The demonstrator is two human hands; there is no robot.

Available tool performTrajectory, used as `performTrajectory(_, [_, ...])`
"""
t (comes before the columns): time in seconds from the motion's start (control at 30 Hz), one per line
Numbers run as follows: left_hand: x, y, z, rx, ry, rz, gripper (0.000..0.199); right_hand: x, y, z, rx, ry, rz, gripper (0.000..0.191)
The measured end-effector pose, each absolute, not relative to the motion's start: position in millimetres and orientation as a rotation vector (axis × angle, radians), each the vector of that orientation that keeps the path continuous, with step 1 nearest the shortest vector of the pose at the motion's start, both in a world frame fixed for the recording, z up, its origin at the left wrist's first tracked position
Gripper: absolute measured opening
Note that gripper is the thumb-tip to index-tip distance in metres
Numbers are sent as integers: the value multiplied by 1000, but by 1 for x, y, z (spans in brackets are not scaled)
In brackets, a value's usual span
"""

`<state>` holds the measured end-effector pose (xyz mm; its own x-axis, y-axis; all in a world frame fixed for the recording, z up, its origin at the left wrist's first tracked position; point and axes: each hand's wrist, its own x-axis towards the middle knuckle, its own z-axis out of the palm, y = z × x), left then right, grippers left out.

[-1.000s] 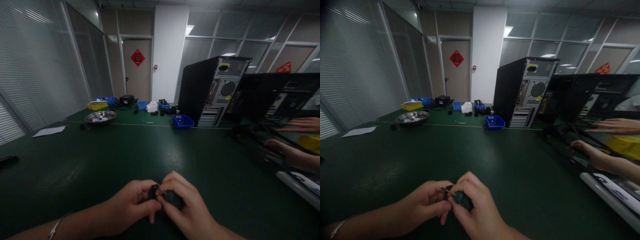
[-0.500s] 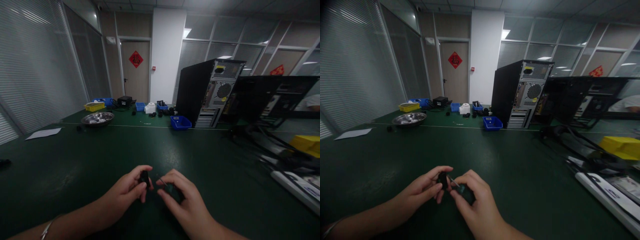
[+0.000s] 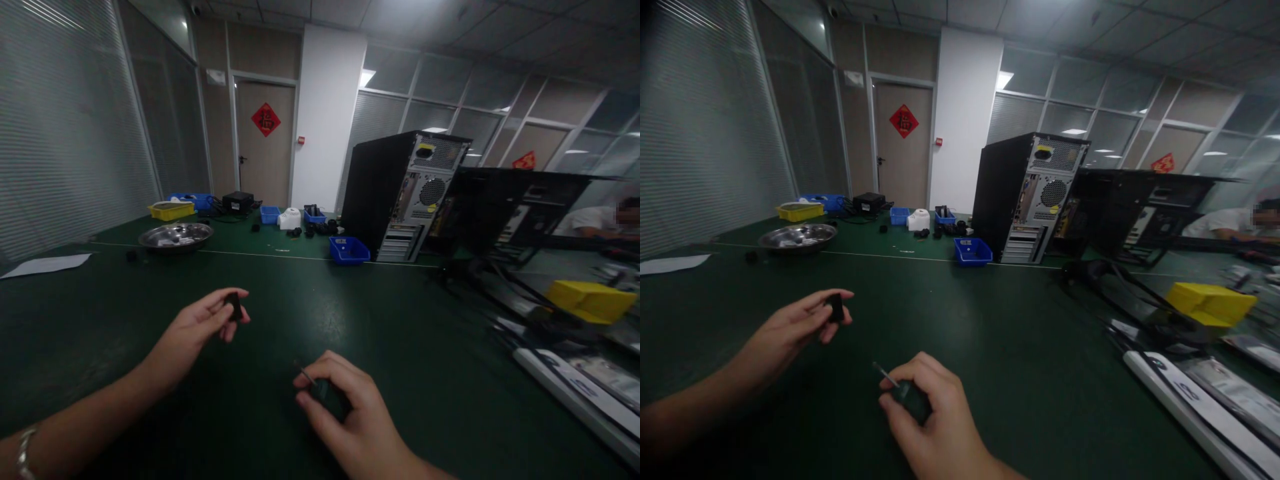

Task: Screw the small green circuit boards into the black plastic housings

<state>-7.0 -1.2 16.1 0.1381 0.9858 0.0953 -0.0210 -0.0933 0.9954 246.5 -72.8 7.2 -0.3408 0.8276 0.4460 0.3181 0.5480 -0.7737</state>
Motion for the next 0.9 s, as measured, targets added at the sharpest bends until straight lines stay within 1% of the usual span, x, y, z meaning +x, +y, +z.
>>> performTrajectory(0.03, [-15,7,16,1240,1098,1296,32,247,-73,7,-935,-1896,737,11])
performTrajectory(0.1, [-33,23,14,1033,1182,1509,27,247,-73,7,-932,-1885,750,11])
performTrajectory(0.17, [-52,37,10,944,1240,1613,24,248,-72,7,-933,-1891,762,11])
performTrajectory(0.27, [-75,53,2,859,1318,1733,27,249,-72,6,-951,-1906,775,11])
performTrajectory(0.33, [-84,59,-2,841,1359,1774,22,249,-72,6,-967,-1914,785,10])
performTrajectory(0.4, [-88,62,-5,853,1387,1786,15,249,-72,7,-981,-1925,794,10])
performTrajectory(0.53, [-88,64,-8,916,1418,1764,28,249,-72,7,-988,-1940,795,10])
performTrajectory(0.9, [-78,57,-16,1114,1423,1580,30,248,-69,4,-1023,-1982,745,11])
